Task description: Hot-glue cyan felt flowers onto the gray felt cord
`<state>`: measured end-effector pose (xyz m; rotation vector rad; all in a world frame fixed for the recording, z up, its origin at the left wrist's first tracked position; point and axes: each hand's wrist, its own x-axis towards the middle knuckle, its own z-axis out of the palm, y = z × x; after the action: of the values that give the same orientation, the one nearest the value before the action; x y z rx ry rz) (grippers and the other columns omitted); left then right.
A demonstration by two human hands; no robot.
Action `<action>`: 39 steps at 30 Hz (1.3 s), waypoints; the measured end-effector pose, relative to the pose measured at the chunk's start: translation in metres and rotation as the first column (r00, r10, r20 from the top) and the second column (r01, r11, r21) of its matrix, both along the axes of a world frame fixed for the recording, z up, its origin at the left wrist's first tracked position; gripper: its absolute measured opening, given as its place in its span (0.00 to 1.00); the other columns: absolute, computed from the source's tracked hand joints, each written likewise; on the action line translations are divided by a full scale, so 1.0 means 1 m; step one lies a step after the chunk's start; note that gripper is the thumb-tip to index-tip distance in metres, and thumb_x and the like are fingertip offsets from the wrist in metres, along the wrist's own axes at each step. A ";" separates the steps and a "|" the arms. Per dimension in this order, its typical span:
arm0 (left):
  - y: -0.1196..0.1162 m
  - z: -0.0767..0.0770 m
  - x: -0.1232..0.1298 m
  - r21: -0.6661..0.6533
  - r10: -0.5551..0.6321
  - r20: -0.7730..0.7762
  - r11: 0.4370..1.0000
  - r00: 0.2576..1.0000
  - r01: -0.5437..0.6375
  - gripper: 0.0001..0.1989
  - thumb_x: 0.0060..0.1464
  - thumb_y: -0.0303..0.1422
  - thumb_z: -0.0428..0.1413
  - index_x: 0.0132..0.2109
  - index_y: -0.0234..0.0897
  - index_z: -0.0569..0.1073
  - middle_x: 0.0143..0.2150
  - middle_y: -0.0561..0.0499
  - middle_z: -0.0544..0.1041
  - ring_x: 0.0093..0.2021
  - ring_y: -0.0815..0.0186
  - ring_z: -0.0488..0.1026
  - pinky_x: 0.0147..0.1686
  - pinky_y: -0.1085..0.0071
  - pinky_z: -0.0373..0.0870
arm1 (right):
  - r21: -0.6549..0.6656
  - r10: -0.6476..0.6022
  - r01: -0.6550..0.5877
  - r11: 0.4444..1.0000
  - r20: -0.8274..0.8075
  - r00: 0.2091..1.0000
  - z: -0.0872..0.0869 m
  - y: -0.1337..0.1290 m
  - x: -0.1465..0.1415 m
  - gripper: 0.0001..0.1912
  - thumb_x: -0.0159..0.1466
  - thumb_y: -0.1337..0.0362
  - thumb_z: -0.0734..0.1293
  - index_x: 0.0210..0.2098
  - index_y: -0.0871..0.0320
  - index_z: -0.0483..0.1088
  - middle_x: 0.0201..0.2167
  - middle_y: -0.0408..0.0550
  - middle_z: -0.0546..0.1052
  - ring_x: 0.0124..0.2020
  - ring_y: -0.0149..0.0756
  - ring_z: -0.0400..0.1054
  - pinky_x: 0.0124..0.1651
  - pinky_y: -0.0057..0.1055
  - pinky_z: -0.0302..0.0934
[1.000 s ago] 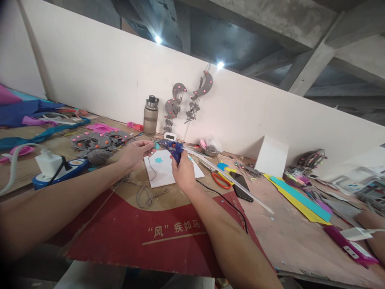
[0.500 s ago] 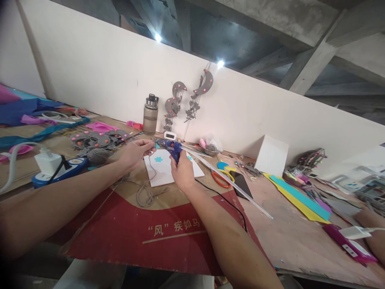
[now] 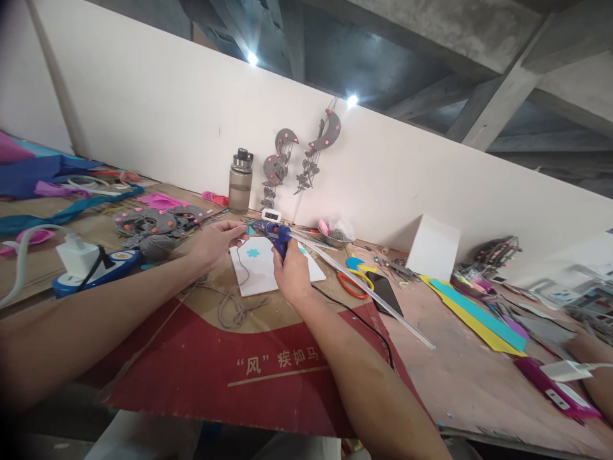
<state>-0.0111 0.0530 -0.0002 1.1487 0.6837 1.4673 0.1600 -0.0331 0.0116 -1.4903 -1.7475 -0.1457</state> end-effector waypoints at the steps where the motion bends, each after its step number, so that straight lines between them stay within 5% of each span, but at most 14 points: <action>1: 0.000 0.000 0.000 0.002 -0.001 0.002 1.000 1.000 0.001 0.12 0.38 0.34 0.64 0.30 0.31 0.73 0.25 0.51 0.74 0.25 0.70 0.71 0.25 0.74 0.64 | 0.007 0.000 0.000 1.000 0.001 1.000 -0.001 0.001 0.000 0.14 0.63 0.60 0.57 0.47 0.59 0.58 0.39 0.55 0.73 0.40 0.44 0.69 0.42 0.35 0.61; 8: 0.001 0.000 0.000 0.013 -0.004 0.013 1.000 1.000 0.004 0.12 0.38 0.34 0.65 0.30 0.31 0.74 0.26 0.51 0.73 0.26 0.71 0.70 0.24 0.75 0.63 | 0.049 0.018 -0.018 0.999 -0.010 1.000 -0.002 0.002 0.002 0.15 0.63 0.61 0.58 0.48 0.60 0.58 0.36 0.56 0.74 0.36 0.46 0.69 0.38 0.37 0.61; 21: 0.001 0.000 0.000 0.021 -0.018 0.006 1.000 1.000 0.018 0.11 0.39 0.33 0.64 0.29 0.31 0.74 0.26 0.51 0.73 0.26 0.71 0.70 0.24 0.75 0.62 | 0.082 0.028 -0.026 0.996 -0.028 0.999 -0.001 0.002 0.002 0.12 0.63 0.62 0.58 0.44 0.60 0.61 0.42 0.59 0.73 0.46 0.47 0.67 0.45 0.38 0.61; 31: 0.001 -0.002 -0.001 0.033 0.002 -0.008 0.999 1.000 -0.002 0.11 0.39 0.34 0.64 0.29 0.31 0.74 0.27 0.51 0.73 0.26 0.70 0.71 0.24 0.75 0.63 | 0.043 0.007 -0.006 0.999 -0.010 1.000 -0.001 0.001 0.001 0.16 0.63 0.61 0.58 0.49 0.60 0.58 0.39 0.57 0.74 0.38 0.47 0.69 0.40 0.39 0.62; 39: -0.002 0.000 0.000 0.028 -0.003 -0.011 1.000 1.000 0.004 0.11 0.39 0.34 0.64 0.29 0.31 0.74 0.27 0.51 0.72 0.26 0.71 0.70 0.24 0.75 0.63 | 0.074 0.039 -0.037 0.997 -0.035 0.999 0.000 0.001 0.001 0.11 0.63 0.63 0.58 0.44 0.59 0.60 0.43 0.58 0.72 0.47 0.47 0.67 0.47 0.40 0.60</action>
<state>-0.0113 0.0515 -0.0002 1.1790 0.6701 1.4729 0.1614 -0.0321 0.0114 -1.3977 -1.7219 -0.1601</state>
